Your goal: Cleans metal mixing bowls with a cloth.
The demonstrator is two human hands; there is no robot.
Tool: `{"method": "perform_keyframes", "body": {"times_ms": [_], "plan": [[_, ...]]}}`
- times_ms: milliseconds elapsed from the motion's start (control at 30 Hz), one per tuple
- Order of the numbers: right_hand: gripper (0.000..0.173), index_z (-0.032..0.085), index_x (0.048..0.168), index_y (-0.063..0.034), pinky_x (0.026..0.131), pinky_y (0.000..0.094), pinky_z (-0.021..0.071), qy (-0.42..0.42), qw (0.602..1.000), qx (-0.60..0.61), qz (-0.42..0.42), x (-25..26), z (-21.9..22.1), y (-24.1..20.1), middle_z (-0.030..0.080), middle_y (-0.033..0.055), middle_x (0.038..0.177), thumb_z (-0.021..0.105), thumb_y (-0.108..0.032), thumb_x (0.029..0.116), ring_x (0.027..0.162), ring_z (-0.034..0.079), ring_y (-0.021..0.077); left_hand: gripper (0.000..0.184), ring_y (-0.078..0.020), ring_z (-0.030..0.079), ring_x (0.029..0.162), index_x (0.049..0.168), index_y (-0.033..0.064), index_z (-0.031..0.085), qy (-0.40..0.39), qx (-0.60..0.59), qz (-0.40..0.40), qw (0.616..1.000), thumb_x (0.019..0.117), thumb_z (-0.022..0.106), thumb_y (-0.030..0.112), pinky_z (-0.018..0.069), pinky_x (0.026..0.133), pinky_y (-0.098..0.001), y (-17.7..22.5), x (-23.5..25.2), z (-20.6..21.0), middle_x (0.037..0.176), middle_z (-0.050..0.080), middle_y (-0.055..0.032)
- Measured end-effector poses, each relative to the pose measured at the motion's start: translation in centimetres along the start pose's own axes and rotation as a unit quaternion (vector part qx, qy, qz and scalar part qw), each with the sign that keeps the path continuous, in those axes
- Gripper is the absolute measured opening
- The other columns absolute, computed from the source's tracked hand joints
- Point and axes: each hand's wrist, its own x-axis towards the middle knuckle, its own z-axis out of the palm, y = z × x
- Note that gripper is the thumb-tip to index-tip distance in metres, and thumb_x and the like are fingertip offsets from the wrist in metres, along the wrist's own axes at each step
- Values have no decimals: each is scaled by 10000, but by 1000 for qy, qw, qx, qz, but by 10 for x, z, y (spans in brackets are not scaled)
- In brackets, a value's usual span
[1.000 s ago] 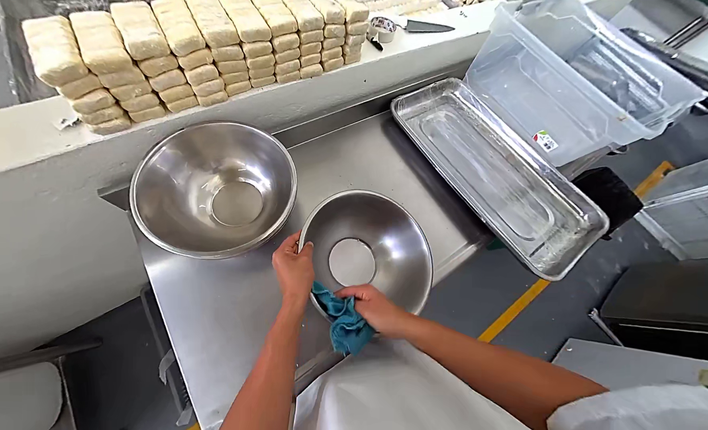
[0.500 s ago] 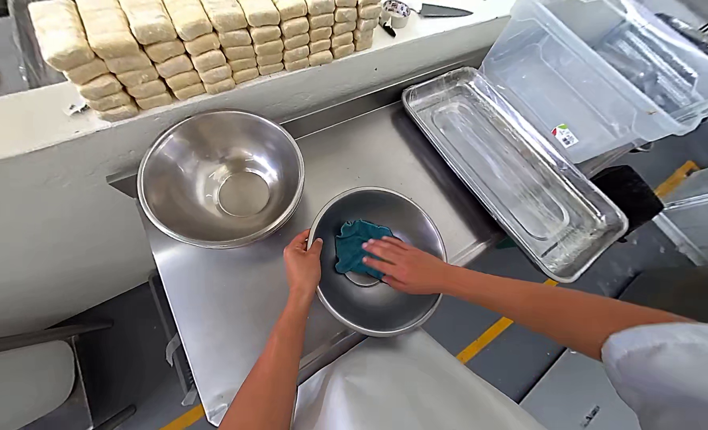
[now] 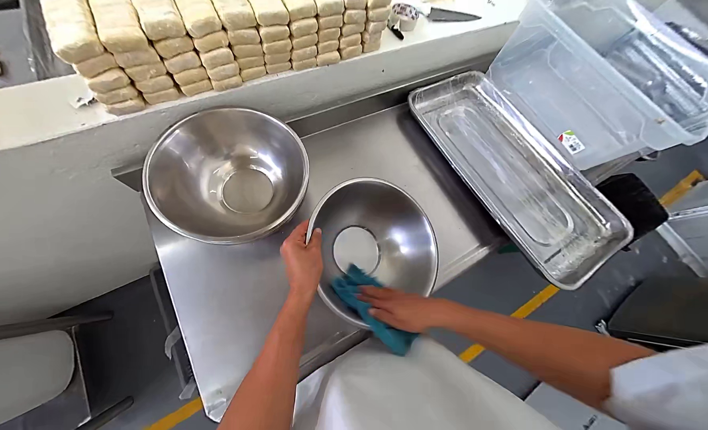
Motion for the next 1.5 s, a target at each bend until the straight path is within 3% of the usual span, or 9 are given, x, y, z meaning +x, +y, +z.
{"method": "perform_keyframes", "body": {"times_ms": [133, 267, 400, 567, 700, 833, 1000, 1300, 1500], "plan": [[805, 254, 1634, -45, 1256, 645, 2, 133, 954, -242, 115, 26, -14, 90, 123, 193, 1721, 383, -590, 1056, 1599, 53, 385, 175, -216, 706, 794, 1145, 36, 720, -53, -9, -56, 997, 1025, 628, 123, 579, 753, -446, -15, -9, 15, 918, 740, -126], [772, 222, 1603, 73, 1264, 638, 14, 310, 951, -14, -2, 115, 2, 23, 64, 292, 1697, 467, -433, 1075, 1585, 26, 449, 179, -236, 706, 810, 1126, 13, 714, -27, -1, -78, 997, 1028, 627, 135, 575, 783, -472, -28, -8, 20, 920, 732, -146], [693, 122, 1629, 46, 1295, 517, 78, 82, 961, 232, -125, 64, 12, -51, 29, 252, 1712, 329, -374, 1118, 1603, 47, 352, 193, -214, 640, 689, 1067, 19, 720, 16, 28, -51, 998, 1032, 630, 185, 540, 680, -449, -30, -8, -3, 810, 690, -127], [594, 340, 1601, -35, 1270, 578, 110, -70, 988, -134, 17, -16, -16, 19, 263, 197, 1684, 305, -392, 1128, 1575, 218, 353, 171, -160, 588, 638, 1070, 35, 725, 13, 18, -51, 998, 1017, 655, 182, 503, 631, -380, -39, -14, -14, 770, 668, -85], [772, 315, 1609, -20, 1260, 641, 10, 181, 947, -255, 68, 52, -21, 88, 171, 201, 1710, 463, -530, 1048, 1595, 91, 389, 163, -154, 696, 738, 1099, 31, 726, -17, -58, -61, 996, 1019, 646, 147, 583, 714, -365, -38, -15, 4, 866, 739, -92], [707, 169, 1612, 77, 1274, 619, 27, 346, 930, 108, -64, 131, 4, -6, 22, 294, 1699, 443, -311, 1089, 1587, 3, 444, 271, -145, 676, 718, 1042, 32, 722, -5, -93, -61, 994, 1063, 572, 256, 575, 708, -368, -39, -10, 9, 823, 713, -86], [412, 504, 1438, 62, 1153, 464, 419, 79, 948, 231, -206, 45, 16, -63, 502, 227, 1513, 423, -112, 1074, 1387, 519, 285, 242, -108, 560, 610, 997, 22, 724, 59, -52, -51, 996, 1040, 619, 235, 492, 618, -316, -47, -1, -22, 723, 644, -49], [501, 532, 1503, -65, 1206, 471, 361, -15, 986, -53, -158, -38, -23, 6, 508, 140, 1558, 365, 6, 1036, 1460, 469, 288, 176, -59, 587, 623, 973, 25, 736, 80, -82, -28, 993, 1015, 652, 174, 505, 636, -254, -44, 7, -11, 728, 667, -25], [585, 233, 1640, -53, 1288, 393, 217, 363, 849, 366, -118, 95, 38, -63, 186, 132, 1718, 361, -112, 1072, 1574, 222, 183, 398, -167, 631, 696, 1015, 21, 717, -39, -91, -76, 992, 1088, 502, 348, 551, 696, -383, -37, -17, 19, 797, 676, -100]]}}
